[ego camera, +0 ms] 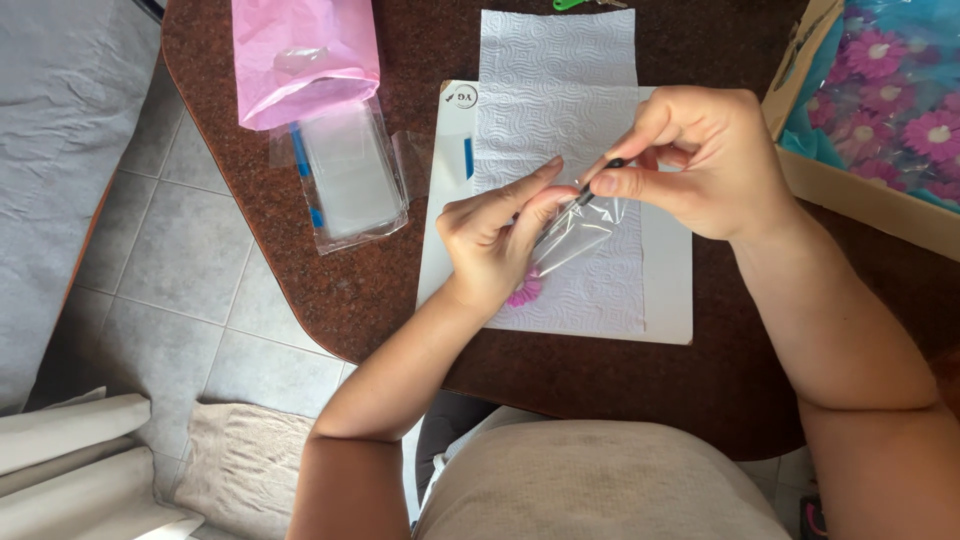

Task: Packaging decorative flowers into small plastic bags and organizing them in a box

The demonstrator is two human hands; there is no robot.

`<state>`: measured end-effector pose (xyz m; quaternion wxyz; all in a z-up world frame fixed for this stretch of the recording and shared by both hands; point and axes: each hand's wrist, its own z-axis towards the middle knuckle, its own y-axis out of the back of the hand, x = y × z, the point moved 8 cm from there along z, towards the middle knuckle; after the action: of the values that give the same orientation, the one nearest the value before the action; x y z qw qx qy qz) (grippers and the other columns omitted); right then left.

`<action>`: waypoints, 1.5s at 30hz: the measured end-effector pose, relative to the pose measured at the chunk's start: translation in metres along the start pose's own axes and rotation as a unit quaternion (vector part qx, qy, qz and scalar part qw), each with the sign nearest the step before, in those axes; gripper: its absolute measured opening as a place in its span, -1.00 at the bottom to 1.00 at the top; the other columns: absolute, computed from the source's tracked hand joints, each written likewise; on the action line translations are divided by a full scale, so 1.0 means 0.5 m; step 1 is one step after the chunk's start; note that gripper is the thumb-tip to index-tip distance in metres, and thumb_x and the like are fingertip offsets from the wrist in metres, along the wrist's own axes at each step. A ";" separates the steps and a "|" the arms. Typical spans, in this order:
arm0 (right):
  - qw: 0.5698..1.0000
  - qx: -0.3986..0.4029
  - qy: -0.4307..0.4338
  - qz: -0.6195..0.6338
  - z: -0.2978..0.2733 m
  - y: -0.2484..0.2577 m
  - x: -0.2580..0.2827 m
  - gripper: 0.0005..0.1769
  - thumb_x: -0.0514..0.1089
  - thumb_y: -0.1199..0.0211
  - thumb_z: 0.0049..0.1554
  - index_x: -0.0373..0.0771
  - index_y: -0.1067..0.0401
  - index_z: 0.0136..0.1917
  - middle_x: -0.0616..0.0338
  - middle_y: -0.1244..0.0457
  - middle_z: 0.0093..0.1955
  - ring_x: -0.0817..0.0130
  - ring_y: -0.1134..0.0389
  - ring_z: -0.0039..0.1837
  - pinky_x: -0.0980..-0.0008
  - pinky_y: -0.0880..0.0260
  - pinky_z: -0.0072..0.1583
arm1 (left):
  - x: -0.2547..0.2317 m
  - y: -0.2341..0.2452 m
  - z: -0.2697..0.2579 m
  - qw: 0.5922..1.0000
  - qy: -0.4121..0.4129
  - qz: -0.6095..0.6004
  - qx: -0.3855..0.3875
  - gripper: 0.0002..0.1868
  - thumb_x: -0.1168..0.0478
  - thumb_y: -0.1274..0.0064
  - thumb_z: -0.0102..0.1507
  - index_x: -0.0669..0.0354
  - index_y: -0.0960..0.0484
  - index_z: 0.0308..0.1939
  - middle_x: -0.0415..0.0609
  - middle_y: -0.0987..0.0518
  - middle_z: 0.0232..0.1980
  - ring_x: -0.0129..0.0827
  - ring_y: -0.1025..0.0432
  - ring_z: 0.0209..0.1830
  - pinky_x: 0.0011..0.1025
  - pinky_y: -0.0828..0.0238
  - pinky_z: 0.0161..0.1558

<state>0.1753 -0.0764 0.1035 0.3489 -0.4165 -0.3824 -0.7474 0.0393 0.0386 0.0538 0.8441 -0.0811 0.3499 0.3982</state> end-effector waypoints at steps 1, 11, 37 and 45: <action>1.000 -0.003 -0.001 -0.018 0.000 -0.001 -0.002 -0.75 -0.40 -0.48 0.08 -0.35 -0.38 -0.11 -0.07 -0.42 -0.08 0.36 -0.49 -0.04 0.58 -0.36 -0.10 | 0.002 -0.001 -0.003 1.000 -0.002 0.009 -0.001 -0.68 0.27 -0.31 0.29 0.17 -0.65 0.12 -0.04 -0.74 -0.06 -0.55 -0.65 -0.22 -0.59 -0.65 -0.13; 0.993 0.028 0.000 -0.112 0.004 -0.005 0.036 -0.86 -0.33 -0.41 0.16 -0.37 -0.45 -0.08 -0.05 -0.43 -0.01 0.24 -0.53 0.08 0.43 -0.55 0.14 | -0.017 0.012 0.005 0.996 -0.081 0.044 -0.007 -0.63 0.30 -0.37 0.25 0.23 -0.64 0.11 0.00 -0.72 -0.01 -0.40 -0.69 -0.17 -0.50 -0.70 -0.08; 0.969 -0.219 -0.114 -0.028 -0.001 0.163 -0.229 -0.89 -0.21 -0.38 0.38 -0.24 -0.48 0.11 0.08 -0.39 -0.06 0.37 -0.51 -0.11 0.51 -0.61 -0.14 | -0.201 0.105 0.124 0.875 -0.169 0.255 0.376 -0.83 0.52 -0.32 0.24 0.30 -0.70 -0.16 0.09 -0.59 -0.13 -0.17 -0.57 -0.16 -0.27 -0.76 -0.19; 0.879 -0.054 0.057 -0.471 -0.011 -0.049 -0.245 -0.79 -0.20 -0.49 0.21 -0.25 -0.59 0.11 0.00 -0.35 0.00 0.09 -0.37 0.03 0.11 -0.42 0.08 | -0.155 0.126 0.138 0.851 -0.156 0.289 0.410 -0.78 0.58 -0.11 0.20 0.21 -0.55 -0.21 0.02 -0.42 -0.12 -0.11 -0.43 -0.21 -0.18 -0.26 -0.59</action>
<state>0.2030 -0.0450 -0.0145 -0.0464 -0.1627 -0.4717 -0.8654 -0.0043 0.0617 0.1645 0.6909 0.4402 0.3531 0.4518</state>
